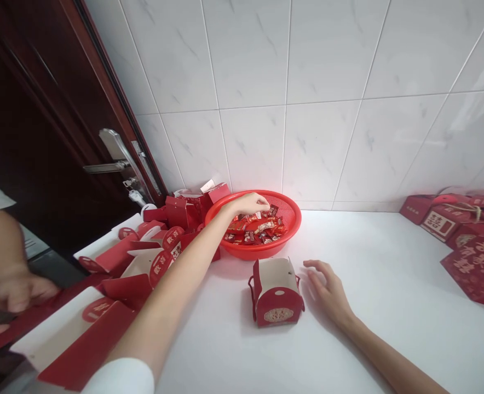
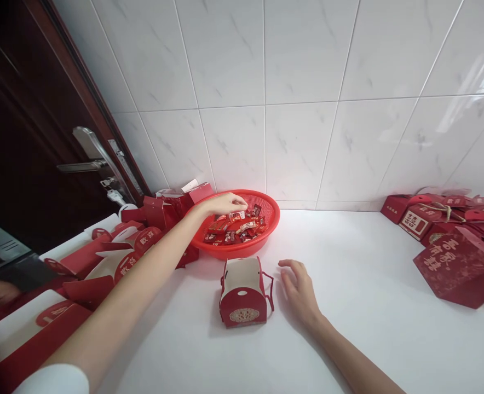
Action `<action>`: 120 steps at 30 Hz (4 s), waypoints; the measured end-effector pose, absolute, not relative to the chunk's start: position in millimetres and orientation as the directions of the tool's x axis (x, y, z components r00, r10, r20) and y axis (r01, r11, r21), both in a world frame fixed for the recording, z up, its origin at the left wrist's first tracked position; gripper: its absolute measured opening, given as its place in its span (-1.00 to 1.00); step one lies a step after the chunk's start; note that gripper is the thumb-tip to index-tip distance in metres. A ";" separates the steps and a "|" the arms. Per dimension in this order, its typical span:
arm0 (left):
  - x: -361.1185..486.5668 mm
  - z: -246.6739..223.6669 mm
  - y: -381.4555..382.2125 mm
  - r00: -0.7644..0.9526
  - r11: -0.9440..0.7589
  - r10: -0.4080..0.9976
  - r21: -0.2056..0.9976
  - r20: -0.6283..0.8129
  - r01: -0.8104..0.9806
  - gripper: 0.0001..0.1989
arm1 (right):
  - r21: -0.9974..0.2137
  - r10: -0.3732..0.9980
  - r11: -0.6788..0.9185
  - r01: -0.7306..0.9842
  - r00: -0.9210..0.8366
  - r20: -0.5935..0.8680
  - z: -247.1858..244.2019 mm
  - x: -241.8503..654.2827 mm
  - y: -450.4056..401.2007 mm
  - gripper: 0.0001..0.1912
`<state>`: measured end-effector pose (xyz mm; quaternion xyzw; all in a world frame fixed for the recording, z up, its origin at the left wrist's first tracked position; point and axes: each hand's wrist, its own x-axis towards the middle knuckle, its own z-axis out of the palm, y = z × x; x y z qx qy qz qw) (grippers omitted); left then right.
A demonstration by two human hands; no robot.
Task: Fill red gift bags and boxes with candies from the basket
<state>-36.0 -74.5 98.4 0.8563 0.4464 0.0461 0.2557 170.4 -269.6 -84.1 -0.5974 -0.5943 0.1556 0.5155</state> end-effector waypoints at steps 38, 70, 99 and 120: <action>7.9 41.5 -68.6 0.606 -0.639 0.649 0.103 -0.460 0.762 -0.33 | -0.863 0.965 0.147 0.483 0.122 0.233 -87.9 166.2 -263.1 -0.73; -18.5 63.7 -46.7 0.572 -0.102 0.819 0.973 -0.036 0.206 -0.69 | -0.859 0.802 0.428 0.280 0.321 0.504 20.3 160.5 -210.0 -0.79; -25.2 52.0 -65.3 0.170 -0.292 0.950 0.940 0.263 0.178 -0.77 | -0.877 0.964 0.258 -0.406 0.165 0.208 20.0 140.3 -96.6 -0.78; -43.3 41.3 -31.0 0.004 -0.086 0.995 0.838 0.099 0.539 -0.74 | -0.950 0.959 0.247 -0.191 0.189 0.211 23.6 127.7 -106.2 -0.70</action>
